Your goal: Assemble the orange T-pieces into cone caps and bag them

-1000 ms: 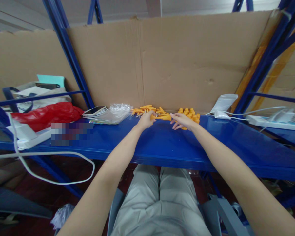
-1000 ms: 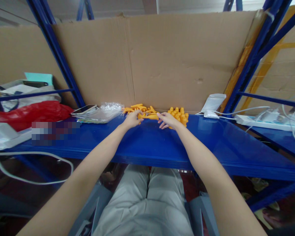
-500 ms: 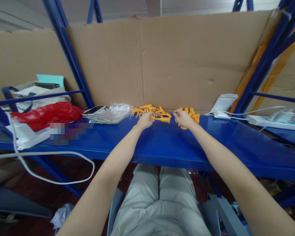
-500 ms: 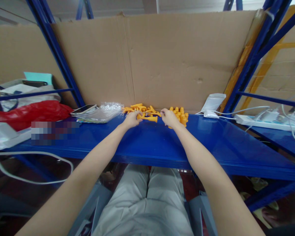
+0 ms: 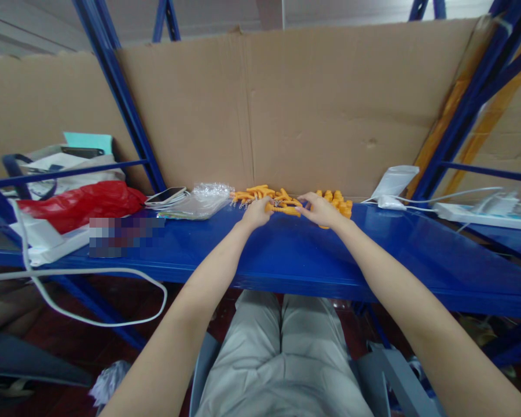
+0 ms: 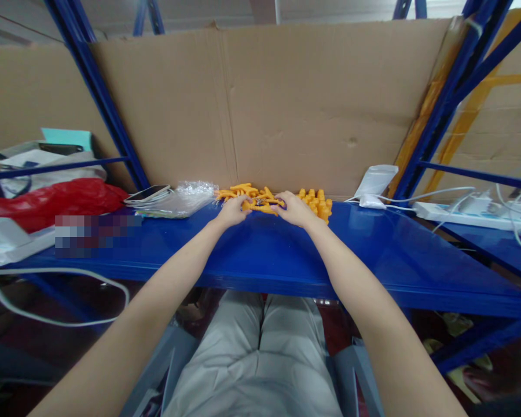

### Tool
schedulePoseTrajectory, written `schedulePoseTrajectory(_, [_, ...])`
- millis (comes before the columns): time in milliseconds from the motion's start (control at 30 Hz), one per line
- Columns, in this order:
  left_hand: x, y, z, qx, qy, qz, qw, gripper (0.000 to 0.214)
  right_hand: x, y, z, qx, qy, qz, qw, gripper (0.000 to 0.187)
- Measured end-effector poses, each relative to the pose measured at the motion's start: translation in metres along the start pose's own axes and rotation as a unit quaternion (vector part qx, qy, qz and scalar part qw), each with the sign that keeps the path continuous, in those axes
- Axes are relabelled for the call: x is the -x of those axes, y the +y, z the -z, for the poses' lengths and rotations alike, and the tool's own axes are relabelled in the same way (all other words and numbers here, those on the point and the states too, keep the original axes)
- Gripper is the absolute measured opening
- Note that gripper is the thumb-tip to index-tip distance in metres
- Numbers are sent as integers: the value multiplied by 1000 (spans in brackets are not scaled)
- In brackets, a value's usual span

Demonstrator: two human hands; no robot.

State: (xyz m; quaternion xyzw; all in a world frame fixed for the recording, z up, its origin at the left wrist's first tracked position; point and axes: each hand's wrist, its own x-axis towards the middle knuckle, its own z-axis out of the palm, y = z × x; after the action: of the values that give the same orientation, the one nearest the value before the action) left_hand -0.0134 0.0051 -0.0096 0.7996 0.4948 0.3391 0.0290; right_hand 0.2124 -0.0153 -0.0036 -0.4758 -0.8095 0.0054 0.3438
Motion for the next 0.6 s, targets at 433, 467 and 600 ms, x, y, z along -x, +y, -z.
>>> schedulePoseTrajectory(433, [2, 2, 0, -2, 0, 9, 1000, 37, -1, 0, -5, 2, -42, 30, 999, 37])
schedulePoseTrajectory(467, [2, 2, 0, -2, 1, 11, 1000, 41, -1, -1, -4, 1, -38, 34, 999, 37])
schedulePoseTrajectory(600, [2, 0, -3, 23, -1, 17, 1000, 52, 0, -5, -2, 0, -17, 50, 999, 33])
